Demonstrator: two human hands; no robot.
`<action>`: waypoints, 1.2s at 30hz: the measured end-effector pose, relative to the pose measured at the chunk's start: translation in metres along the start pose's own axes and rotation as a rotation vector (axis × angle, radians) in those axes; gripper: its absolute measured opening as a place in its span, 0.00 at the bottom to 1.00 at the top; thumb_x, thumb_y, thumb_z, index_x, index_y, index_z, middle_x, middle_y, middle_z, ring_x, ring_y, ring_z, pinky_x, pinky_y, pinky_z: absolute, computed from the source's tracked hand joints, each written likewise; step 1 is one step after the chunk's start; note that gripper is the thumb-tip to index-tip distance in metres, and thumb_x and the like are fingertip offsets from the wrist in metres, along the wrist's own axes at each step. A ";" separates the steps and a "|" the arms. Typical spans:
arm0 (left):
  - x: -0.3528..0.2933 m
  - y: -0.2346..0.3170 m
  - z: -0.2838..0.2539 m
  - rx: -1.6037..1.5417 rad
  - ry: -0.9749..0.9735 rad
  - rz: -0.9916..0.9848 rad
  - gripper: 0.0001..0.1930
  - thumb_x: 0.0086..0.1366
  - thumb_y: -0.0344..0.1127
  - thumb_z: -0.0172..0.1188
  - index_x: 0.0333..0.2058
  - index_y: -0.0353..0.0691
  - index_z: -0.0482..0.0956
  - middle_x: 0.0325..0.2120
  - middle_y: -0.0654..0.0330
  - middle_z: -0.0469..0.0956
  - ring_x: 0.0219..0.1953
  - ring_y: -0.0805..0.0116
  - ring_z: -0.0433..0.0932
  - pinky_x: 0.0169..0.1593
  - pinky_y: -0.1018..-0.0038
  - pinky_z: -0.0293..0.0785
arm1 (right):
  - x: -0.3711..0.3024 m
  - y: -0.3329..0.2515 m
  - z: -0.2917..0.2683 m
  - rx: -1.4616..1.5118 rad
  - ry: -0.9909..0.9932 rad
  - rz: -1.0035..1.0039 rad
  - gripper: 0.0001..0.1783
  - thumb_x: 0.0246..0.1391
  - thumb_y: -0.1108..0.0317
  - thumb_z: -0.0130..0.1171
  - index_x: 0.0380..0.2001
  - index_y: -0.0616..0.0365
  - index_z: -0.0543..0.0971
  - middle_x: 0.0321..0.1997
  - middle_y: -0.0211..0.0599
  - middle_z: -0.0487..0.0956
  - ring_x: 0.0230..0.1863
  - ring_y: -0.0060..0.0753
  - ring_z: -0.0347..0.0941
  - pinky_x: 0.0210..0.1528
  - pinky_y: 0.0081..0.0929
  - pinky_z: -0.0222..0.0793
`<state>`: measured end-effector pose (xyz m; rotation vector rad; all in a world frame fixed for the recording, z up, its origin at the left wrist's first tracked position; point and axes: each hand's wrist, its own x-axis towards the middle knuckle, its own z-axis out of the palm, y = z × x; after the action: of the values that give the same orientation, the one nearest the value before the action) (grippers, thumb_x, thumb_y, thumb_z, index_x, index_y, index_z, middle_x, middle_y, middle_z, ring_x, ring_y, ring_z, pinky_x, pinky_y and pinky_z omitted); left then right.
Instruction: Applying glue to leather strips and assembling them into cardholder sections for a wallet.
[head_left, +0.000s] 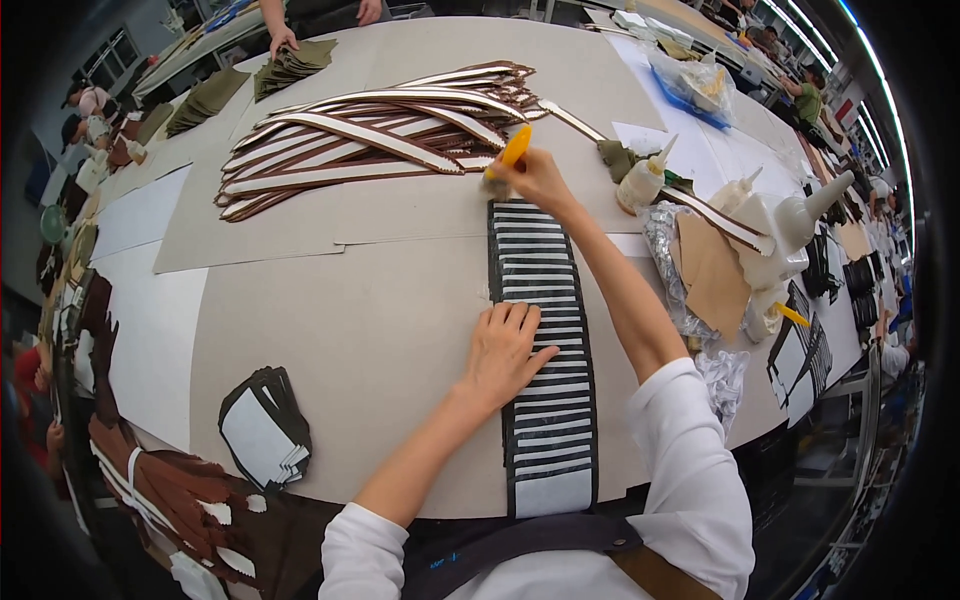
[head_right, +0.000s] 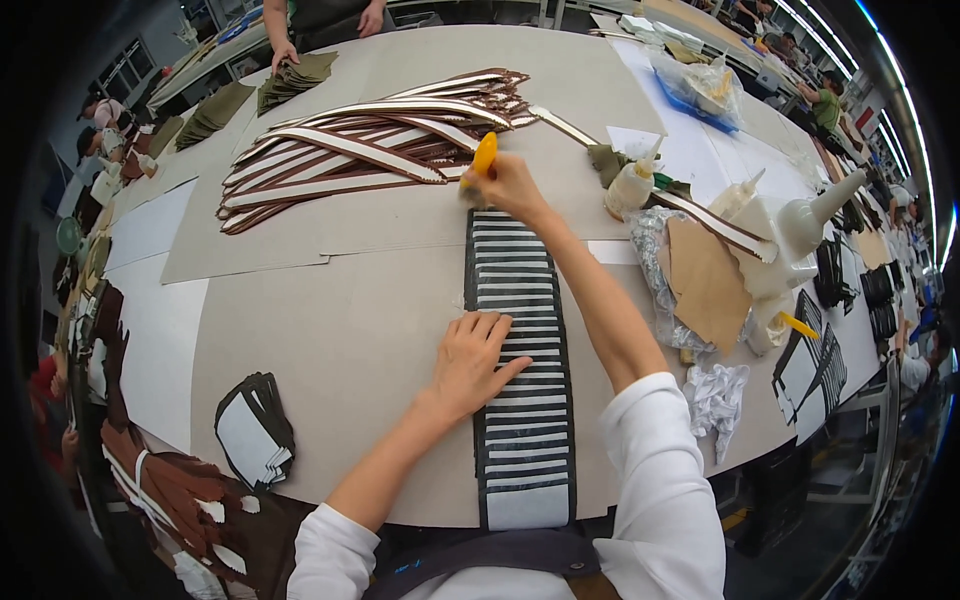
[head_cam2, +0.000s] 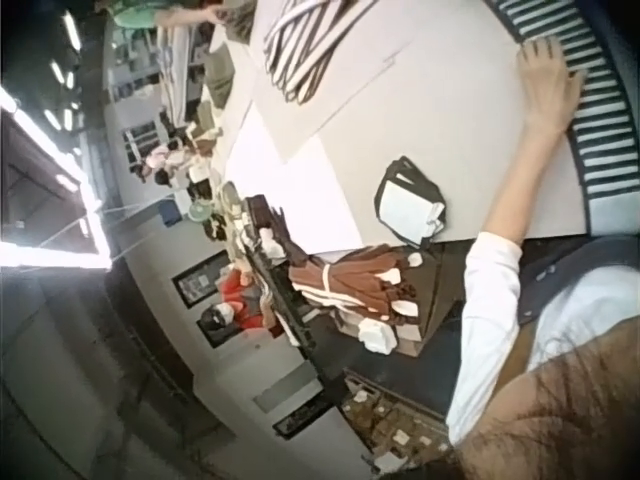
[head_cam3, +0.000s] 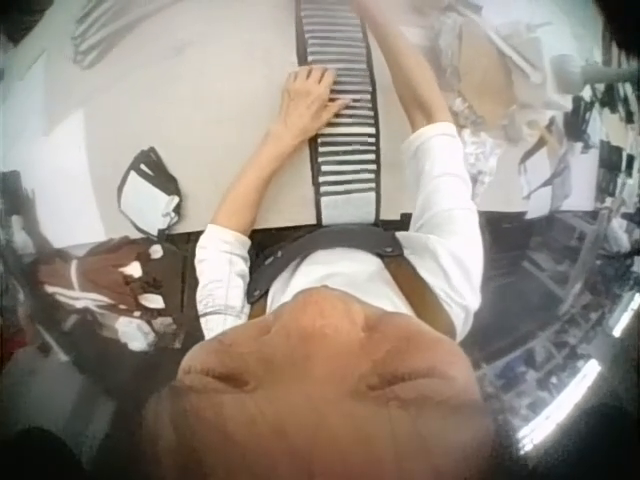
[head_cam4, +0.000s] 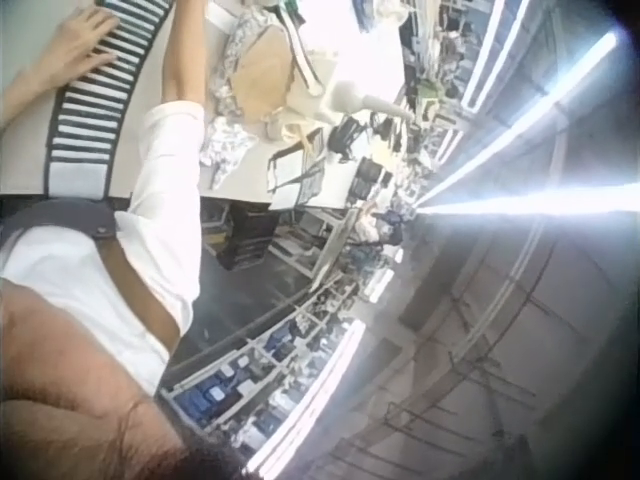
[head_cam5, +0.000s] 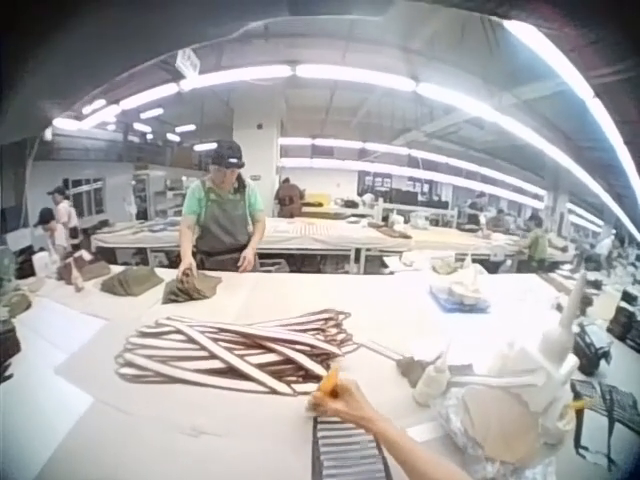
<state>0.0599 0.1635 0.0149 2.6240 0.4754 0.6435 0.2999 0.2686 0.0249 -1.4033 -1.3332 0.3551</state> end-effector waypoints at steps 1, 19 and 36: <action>-0.002 -0.001 0.000 0.008 0.011 -0.006 0.25 0.55 0.45 0.67 0.45 0.33 0.74 0.41 0.54 0.74 0.46 0.57 0.71 0.51 0.64 0.67 | -0.010 -0.015 0.004 0.029 -0.183 0.000 0.13 0.53 0.65 0.64 0.29 0.67 0.79 0.22 0.35 0.77 0.24 0.22 0.69 0.28 0.25 0.66; -0.011 0.004 0.016 0.058 0.096 0.095 0.26 0.54 0.45 0.67 0.43 0.29 0.76 0.43 0.51 0.72 0.49 0.55 0.69 0.54 0.63 0.65 | -0.042 -0.034 -0.015 -0.264 -0.061 0.129 0.21 0.51 0.56 0.67 0.26 0.68 0.77 0.21 0.41 0.77 0.25 0.31 0.73 0.31 0.30 0.68; -0.008 0.002 0.015 0.049 0.110 0.063 0.21 0.59 0.45 0.64 0.43 0.33 0.77 0.42 0.53 0.75 0.48 0.55 0.71 0.55 0.63 0.64 | -0.112 -0.034 -0.099 0.107 -0.132 0.371 0.17 0.55 0.57 0.65 0.35 0.63 0.79 0.26 0.30 0.78 0.20 0.16 0.69 0.20 0.15 0.65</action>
<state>0.0615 0.1538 0.0007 2.6687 0.4477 0.8088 0.3267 0.1175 0.0372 -1.5565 -1.1355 0.7657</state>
